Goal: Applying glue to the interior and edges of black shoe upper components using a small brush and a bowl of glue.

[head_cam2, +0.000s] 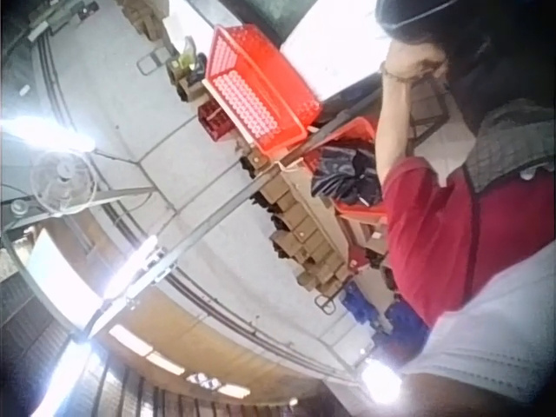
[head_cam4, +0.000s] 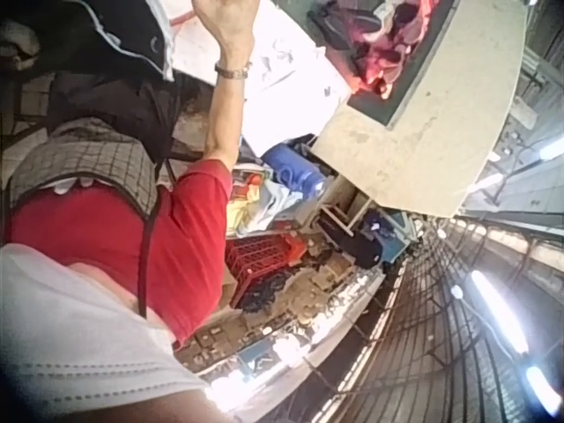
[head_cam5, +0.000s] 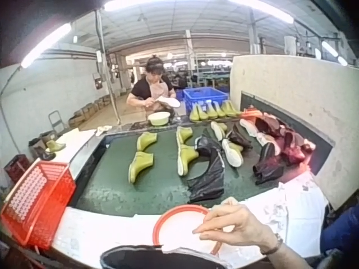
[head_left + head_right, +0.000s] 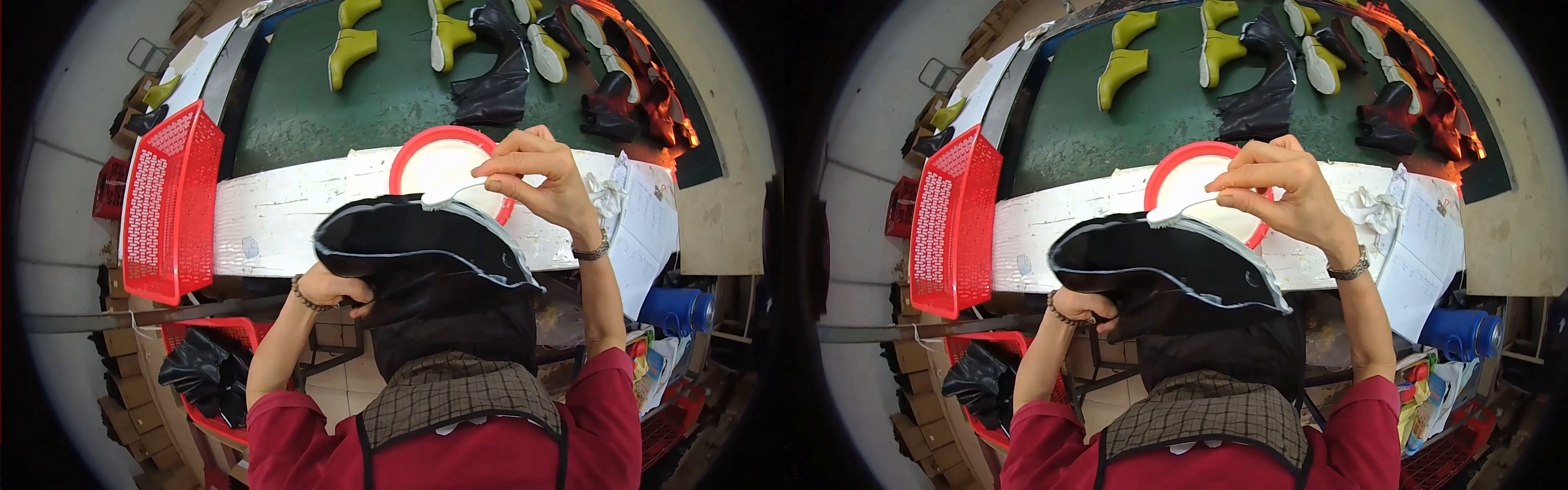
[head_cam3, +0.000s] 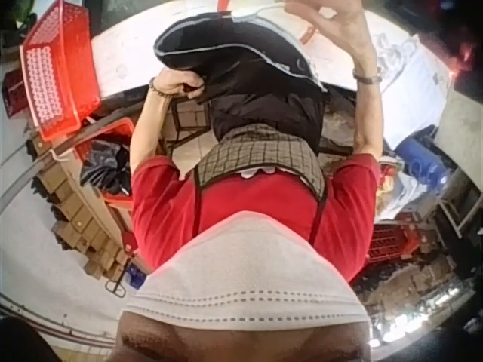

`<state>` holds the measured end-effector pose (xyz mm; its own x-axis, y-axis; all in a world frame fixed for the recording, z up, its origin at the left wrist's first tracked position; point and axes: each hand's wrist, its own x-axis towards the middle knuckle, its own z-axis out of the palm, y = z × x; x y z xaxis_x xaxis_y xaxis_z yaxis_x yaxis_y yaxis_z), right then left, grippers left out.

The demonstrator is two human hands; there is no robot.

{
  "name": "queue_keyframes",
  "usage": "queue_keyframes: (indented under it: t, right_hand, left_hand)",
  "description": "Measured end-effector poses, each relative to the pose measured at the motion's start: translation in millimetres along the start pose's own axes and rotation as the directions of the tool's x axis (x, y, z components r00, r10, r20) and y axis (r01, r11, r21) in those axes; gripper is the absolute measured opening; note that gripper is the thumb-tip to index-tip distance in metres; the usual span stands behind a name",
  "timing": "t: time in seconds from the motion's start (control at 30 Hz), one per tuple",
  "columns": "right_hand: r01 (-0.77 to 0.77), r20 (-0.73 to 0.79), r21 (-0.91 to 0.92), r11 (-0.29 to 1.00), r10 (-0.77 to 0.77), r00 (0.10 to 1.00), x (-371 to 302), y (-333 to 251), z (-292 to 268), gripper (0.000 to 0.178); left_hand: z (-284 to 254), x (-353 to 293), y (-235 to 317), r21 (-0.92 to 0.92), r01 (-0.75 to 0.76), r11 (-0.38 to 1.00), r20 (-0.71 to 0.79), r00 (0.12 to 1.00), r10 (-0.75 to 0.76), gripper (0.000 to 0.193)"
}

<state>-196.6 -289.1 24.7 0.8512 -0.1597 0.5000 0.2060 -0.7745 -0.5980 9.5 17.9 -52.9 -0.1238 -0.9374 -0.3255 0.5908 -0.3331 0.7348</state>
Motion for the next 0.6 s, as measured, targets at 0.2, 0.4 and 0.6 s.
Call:
queue_keyframes:
  t: [0.2,0.4,0.6]
  right_hand:
    - [0.106,0.133,-0.033,0.994,-0.101,0.986,20,0,6,0.017]
    - [0.118,0.058,0.111,0.987,-0.125,0.990,42,3,25,0.014]
    - [-0.375,-0.285,0.425,0.824,0.515,0.808,-20,80,8,0.030]
  left_hand:
    - [19,12,1,-0.008,0.113,0.994,0.063,0.992,-0.112,0.047]
    - [28,17,8,-0.179,0.100,0.979,0.116,0.990,-0.080,0.058]
    - [-8,8,24,-0.286,-0.342,0.895,-0.325,0.913,0.246,0.065]
